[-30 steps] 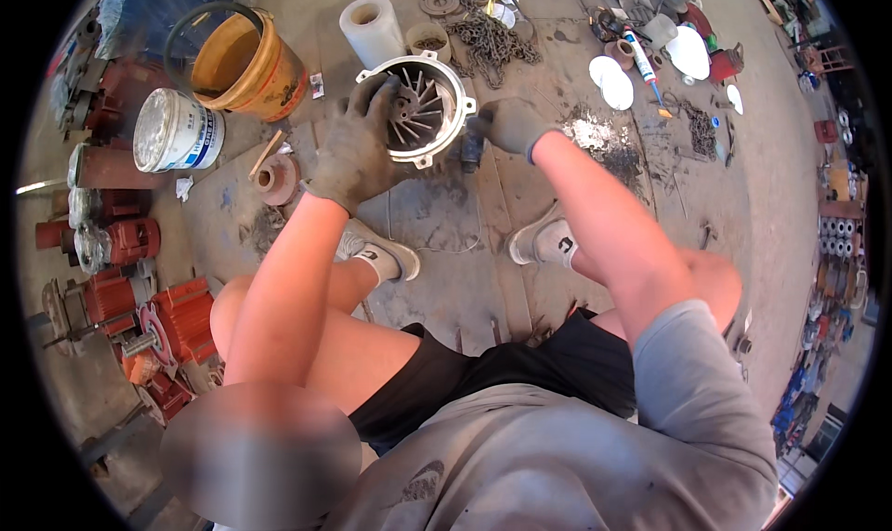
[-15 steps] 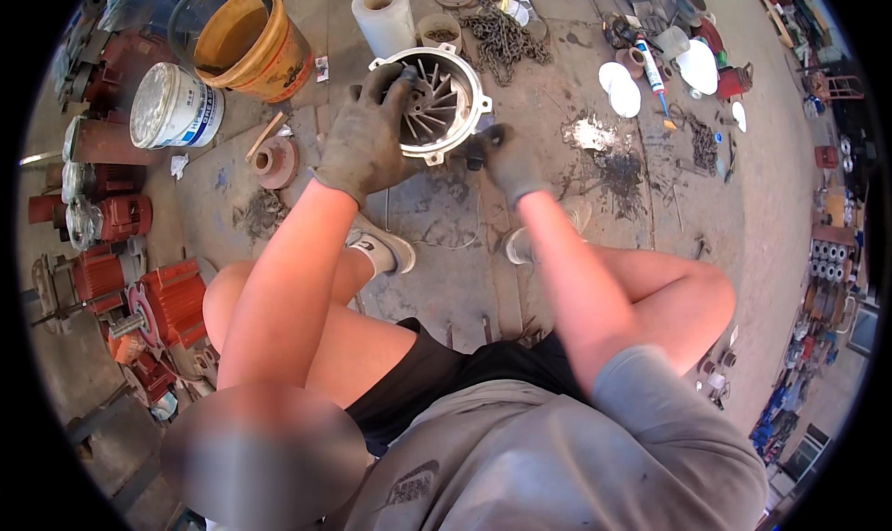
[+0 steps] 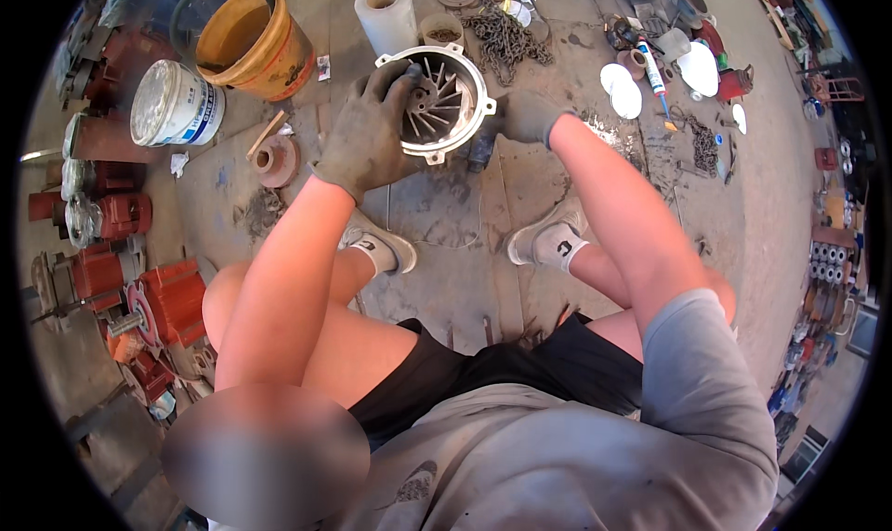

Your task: The person sits on the floor and cleans a circular metal mechanical part with a fan-like structure. They use a small metal tool to scrape and remove debris from the part's surface and crevices. The person repeatedly rotates the part to access different areas and occasionally wipes it with a cloth.

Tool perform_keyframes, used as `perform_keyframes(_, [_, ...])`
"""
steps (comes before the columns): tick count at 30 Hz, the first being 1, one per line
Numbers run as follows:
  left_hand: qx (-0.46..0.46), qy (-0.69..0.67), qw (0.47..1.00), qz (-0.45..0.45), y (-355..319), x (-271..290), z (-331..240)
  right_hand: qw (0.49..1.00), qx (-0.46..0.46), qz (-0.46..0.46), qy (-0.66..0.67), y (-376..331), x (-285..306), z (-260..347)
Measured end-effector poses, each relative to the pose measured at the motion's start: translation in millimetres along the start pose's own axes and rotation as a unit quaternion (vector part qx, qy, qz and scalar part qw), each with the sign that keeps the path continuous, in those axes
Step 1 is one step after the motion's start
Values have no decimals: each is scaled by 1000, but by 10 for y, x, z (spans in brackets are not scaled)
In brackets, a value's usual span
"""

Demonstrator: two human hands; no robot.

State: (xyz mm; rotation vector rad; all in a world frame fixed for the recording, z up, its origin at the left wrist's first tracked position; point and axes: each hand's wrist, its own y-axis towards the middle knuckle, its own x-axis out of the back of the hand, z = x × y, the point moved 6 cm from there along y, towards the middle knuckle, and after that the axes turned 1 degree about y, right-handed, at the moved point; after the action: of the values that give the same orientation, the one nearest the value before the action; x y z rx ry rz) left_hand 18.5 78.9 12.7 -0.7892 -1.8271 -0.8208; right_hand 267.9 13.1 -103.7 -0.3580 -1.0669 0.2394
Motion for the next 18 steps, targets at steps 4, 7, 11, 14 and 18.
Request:
perform_keyframes(4, [26,-9,999,31,-20,-14,19,987,-25,157,-10,182,62,18])
perform_keyframes(7, [30,23,999,31,11,-13,33,975,-27,216,-47,234,69,112])
perform_keyframes(11, [36,25,998,39,1,23,13,981,51,163,-89,266,-109,130])
perform_keyframes(14, [31,16,999,39,53,14,-4,994,54,4,-99,267,-252,-72])
perform_keyframes(18, [6,57,998,11,17,-37,35,993,13,115,-16,415,-206,-94])
